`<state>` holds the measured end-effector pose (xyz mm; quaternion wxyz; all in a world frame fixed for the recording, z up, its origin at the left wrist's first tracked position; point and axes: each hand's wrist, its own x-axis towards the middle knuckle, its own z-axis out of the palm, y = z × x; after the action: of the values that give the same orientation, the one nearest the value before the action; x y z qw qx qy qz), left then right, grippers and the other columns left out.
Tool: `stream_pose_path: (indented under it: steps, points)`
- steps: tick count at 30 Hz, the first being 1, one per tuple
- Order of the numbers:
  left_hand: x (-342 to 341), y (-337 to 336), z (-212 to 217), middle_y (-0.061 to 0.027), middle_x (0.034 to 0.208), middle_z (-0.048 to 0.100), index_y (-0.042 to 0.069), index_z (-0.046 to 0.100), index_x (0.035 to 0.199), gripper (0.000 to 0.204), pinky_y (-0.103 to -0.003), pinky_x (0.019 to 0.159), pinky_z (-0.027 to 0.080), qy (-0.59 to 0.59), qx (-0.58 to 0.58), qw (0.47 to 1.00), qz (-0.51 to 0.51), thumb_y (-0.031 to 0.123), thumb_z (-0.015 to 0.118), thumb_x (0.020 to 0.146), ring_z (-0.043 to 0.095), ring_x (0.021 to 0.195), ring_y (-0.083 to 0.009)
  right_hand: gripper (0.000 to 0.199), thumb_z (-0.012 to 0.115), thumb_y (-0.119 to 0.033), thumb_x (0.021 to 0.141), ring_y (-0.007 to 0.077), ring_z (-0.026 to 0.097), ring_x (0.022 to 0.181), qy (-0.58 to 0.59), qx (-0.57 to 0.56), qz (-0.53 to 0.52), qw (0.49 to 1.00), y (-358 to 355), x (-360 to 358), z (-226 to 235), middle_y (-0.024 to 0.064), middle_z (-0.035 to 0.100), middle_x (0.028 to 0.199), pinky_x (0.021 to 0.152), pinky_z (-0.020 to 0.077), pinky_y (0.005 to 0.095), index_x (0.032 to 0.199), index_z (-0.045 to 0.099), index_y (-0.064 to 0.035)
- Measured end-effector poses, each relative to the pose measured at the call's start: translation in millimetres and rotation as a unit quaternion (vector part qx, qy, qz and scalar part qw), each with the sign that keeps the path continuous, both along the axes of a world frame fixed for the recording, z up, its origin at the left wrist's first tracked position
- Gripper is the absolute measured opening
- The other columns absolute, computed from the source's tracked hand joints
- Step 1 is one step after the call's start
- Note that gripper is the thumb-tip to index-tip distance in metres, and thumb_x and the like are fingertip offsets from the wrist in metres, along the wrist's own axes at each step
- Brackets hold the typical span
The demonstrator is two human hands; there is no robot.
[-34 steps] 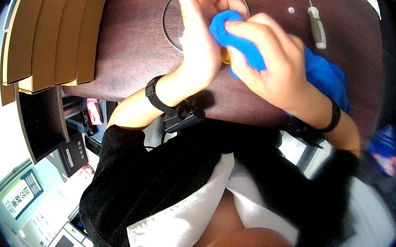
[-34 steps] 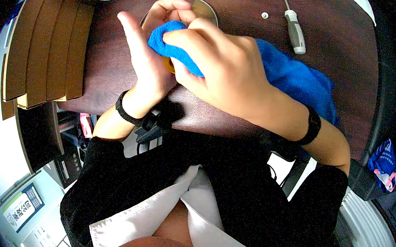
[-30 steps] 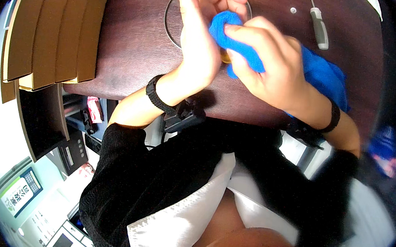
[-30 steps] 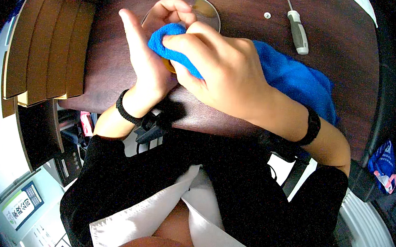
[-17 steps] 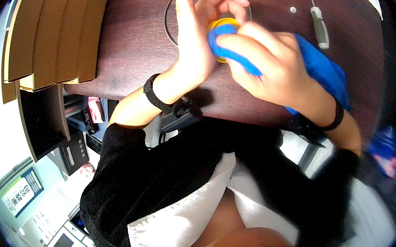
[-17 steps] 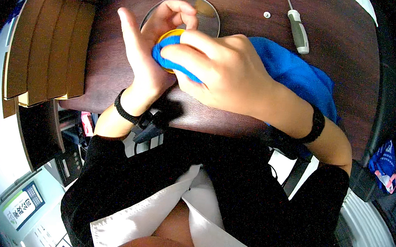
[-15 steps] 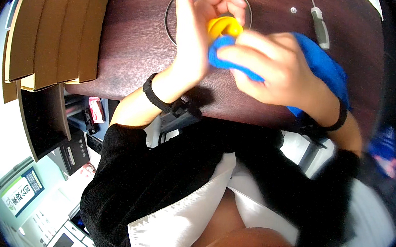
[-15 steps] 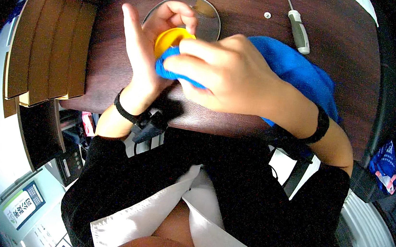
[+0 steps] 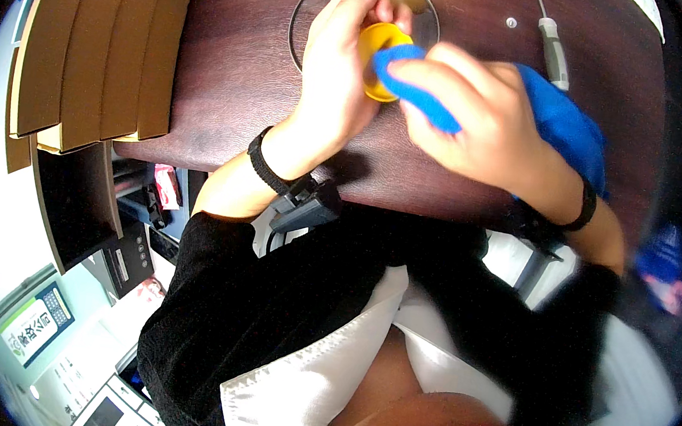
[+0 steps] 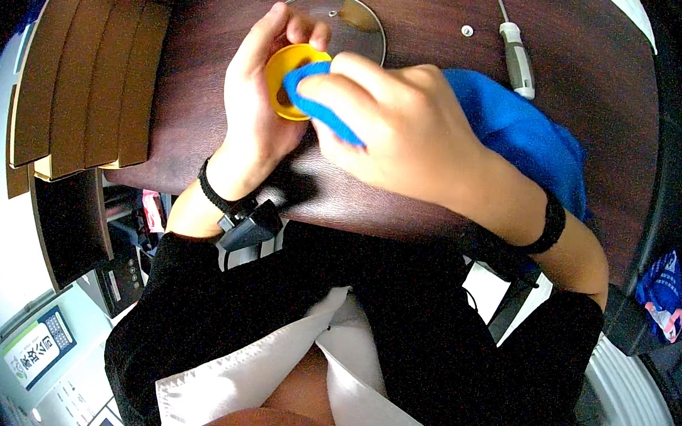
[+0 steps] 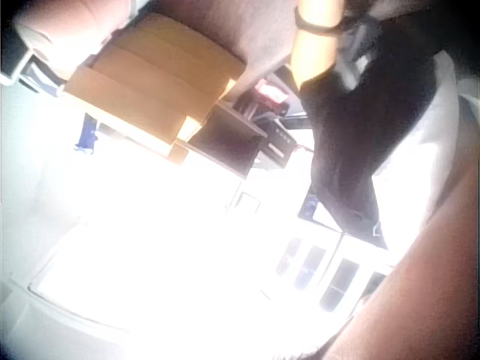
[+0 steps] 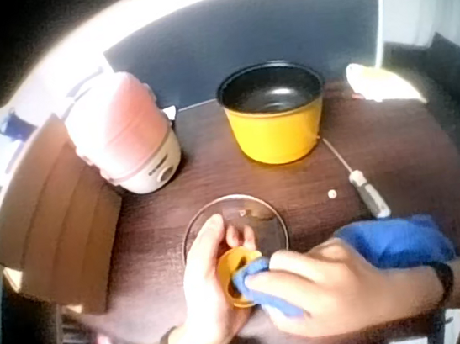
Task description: The person uses a screwdriver to loosen and remove a screw from a yellow plastic knob on a glass lid. They wipe the knob and lid with a blue cloth, then reattach the knob and tighten the screw.
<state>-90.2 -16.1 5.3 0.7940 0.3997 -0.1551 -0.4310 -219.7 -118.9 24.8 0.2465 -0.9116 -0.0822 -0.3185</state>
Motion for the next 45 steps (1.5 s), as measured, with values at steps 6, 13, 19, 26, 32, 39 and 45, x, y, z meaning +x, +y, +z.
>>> stream_pose_path:
  steps: [6, 13, 19, 26, 32, 39, 45]
  points:
    - [-11, -2, 9, -0.0077, 0.083, 0.051, 0.008, 0.045, 0.084, 0.028, -0.027, 0.073, 0.040, -0.050, -0.034, 0.998, -0.018, 0.033, 0.041, 0.097, 0.048, 0.078, -0.0146, 0.028, 0.071, -0.013, 0.069, 0.0229, 0.061, 0.057, -0.009, 0.011, 0.036, 0.999, 6, -1, 13, 0.0058, 0.058, 0.084, 0.052, 0.0514, 0.0339, 0.096, 0.063, -0.0124]
    - [8, 3, 15, -0.0078, 0.080, 0.052, 0.008, 0.046, 0.082, 0.026, -0.026, 0.070, 0.043, -0.109, -0.028, 0.989, 0.096, 0.029, 0.044, 0.095, 0.051, 0.076, -0.0173, 0.022, 0.067, -0.013, 0.075, 0.0293, 0.062, 0.064, 0.196, 0.011, 0.079, 0.977, -21, -5, 35, 0.0086, 0.060, 0.080, 0.056, 0.0505, 0.0366, 0.097, 0.063, -0.0118]
    - [100, 33, 42, -0.0016, 0.079, 0.055, 0.002, 0.058, 0.094, 0.015, -0.026, 0.075, 0.043, -0.412, 0.123, 0.870, 0.244, 0.016, 0.054, 0.091, 0.055, 0.078, -0.0119, 0.020, 0.066, -0.016, 0.079, 0.0295, 0.063, 0.069, 0.124, -0.013, -0.094, 0.988, -40, -2, 27, 0.0075, 0.062, 0.083, 0.058, 0.0501, 0.0372, 0.098, 0.061, -0.0130]
    - [162, 52, 2, -0.0190, 0.090, 0.062, 0.002, 0.058, 0.103, 0.023, -0.039, 0.073, 0.050, -0.749, 0.345, 0.560, 0.081, 0.016, 0.058, 0.085, 0.064, 0.085, -0.0322, 0.024, 0.065, -0.022, 0.082, 0.0322, 0.064, 0.074, 0.154, 0.003, -0.103, 0.983, -43, 8, 4, 0.0090, 0.062, 0.089, 0.062, 0.0511, 0.0397, 0.103, 0.059, -0.0126]
    - [147, 44, -4, -0.0172, 0.109, 0.059, 0.004, 0.056, 0.112, 0.034, -0.043, 0.085, 0.048, -0.815, 0.393, 0.424, 0.047, 0.025, 0.059, 0.085, 0.058, 0.099, -0.0370, 0.025, 0.064, -0.023, 0.084, 0.0329, 0.064, 0.081, 0.150, 0.019, -0.116, 0.982, -40, 16, -2, 0.0104, 0.062, 0.092, 0.068, 0.0515, 0.0398, 0.106, 0.059, -0.0121]
    - [133, 50, -6, -0.0148, 0.125, 0.052, 0.006, 0.053, 0.124, 0.047, -0.046, 0.096, 0.041, -0.796, 0.379, 0.468, 0.058, 0.030, 0.063, 0.084, 0.047, 0.116, -0.0374, 0.024, 0.062, -0.024, 0.086, 0.0319, 0.064, 0.082, 0.136, 0.017, -0.136, 0.981, -43, 38, 5, 0.0099, 0.061, 0.093, 0.069, 0.0507, 0.0383, 0.107, 0.060, -0.0128]
    - [123, 54, -5, -0.0144, 0.143, 0.041, 0.014, 0.048, 0.135, 0.088, -0.055, 0.108, 0.024, -0.819, 0.287, 0.497, 0.005, 0.059, 0.074, 0.064, 0.028, 0.135, -0.0415, 0.021, 0.062, -0.025, 0.086, 0.0305, 0.064, 0.079, 0.134, 0.007, -0.117, 0.984, -30, 59, 3, 0.0075, 0.061, 0.092, 0.067, 0.0508, 0.0387, 0.105, 0.062, -0.0150]
